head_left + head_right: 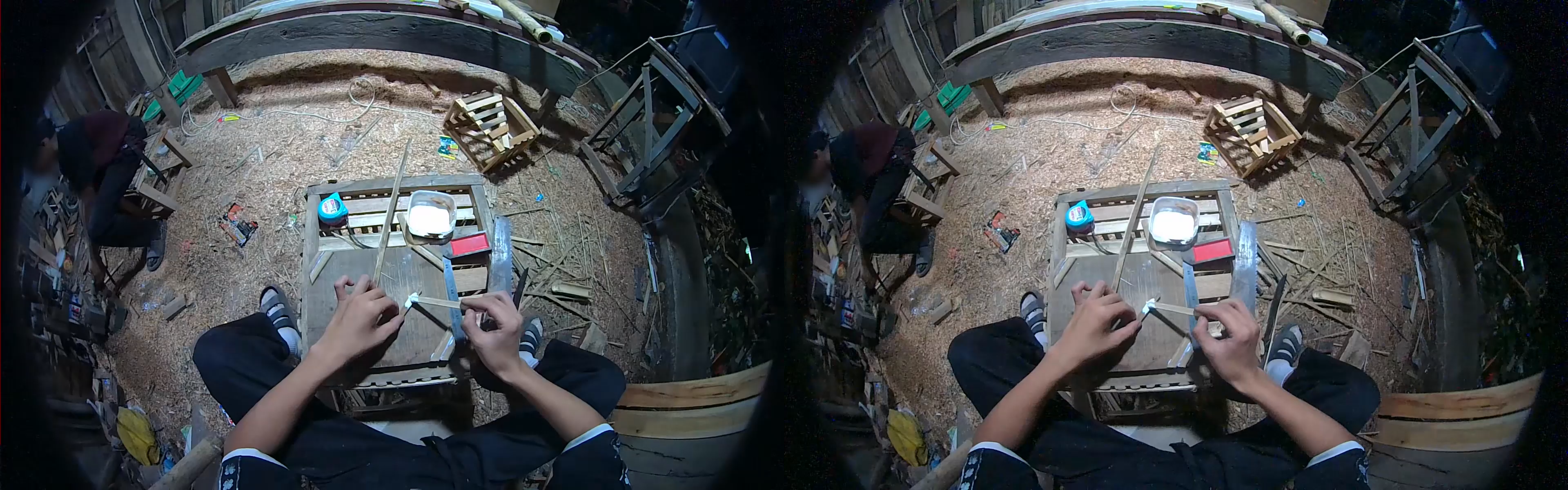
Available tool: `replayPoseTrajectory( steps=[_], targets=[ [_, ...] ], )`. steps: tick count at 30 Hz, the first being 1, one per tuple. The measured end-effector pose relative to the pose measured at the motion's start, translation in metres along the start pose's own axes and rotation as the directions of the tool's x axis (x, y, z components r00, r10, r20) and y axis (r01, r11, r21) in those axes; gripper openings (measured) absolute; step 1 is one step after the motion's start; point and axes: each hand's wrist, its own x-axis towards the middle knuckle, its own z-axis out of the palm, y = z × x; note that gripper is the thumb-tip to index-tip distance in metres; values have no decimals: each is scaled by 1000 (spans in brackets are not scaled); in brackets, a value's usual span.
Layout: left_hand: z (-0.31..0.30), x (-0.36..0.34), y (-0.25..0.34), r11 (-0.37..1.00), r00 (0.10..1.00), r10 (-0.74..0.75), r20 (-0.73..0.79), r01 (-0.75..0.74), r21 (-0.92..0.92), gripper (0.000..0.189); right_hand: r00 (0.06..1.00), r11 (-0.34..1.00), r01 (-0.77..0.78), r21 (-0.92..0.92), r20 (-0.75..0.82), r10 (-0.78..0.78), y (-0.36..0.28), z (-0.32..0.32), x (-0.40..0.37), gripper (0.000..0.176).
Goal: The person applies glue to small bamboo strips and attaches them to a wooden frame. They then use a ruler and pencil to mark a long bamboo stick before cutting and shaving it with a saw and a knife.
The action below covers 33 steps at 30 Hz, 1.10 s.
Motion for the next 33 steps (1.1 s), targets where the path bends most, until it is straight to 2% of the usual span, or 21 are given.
replayPoseTrajectory(
  steps=[1,2,5,10,13,15,17,22,25,31,33],
  targets=[
    [0,0,0,1000,1000,3,1,-3,-3,18,1000,1000,28,-4,14,-28,1,1,-1,15],
    [0,-1,1,1000,1000,4,4,-3,-5,18,997,997,-71,-28,21,71,2,0,-1,15],
    [0,-1,0,1000,1000,0,5,0,1,18,993,994,-112,-12,-30,111,-2,-7,9,15],
    [-1,-1,0,1000,1000,5,5,-5,5,19,998,999,-53,-7,21,53,0,-2,1,14],
    [1,-1,0,1000,1000,3,6,-3,-1,19,993,994,-109,-25,-42,108,4,-4,9,14],
    [2,-1,-2,1000,1000,6,-1,-6,4,18,995,996,-83,-40,-53,80,4,-5,9,14],
    [3,-1,-3,1000,1000,7,-6,-7,11,17,991,990,-130,48,-32,132,2,-3,3,15],
    [2,-1,-2,1000,1000,-3,13,3,-2,18,997,996,-81,-28,14,82,3,-4,3,16],
    [-2,0,3,1000,1000,11,3,-11,19,18,996,996,-80,-27,-50,79,4,-6,9,15],
    [-1,0,1,1000,1000,-4,16,4,3,17,999,997,-48,-57,12,49,3,-3,4,13],
    [1,-1,0,1000,1000,4,5,-4,7,17,986,986,-165,-33,-27,164,4,-6,9,14]
  ],
)
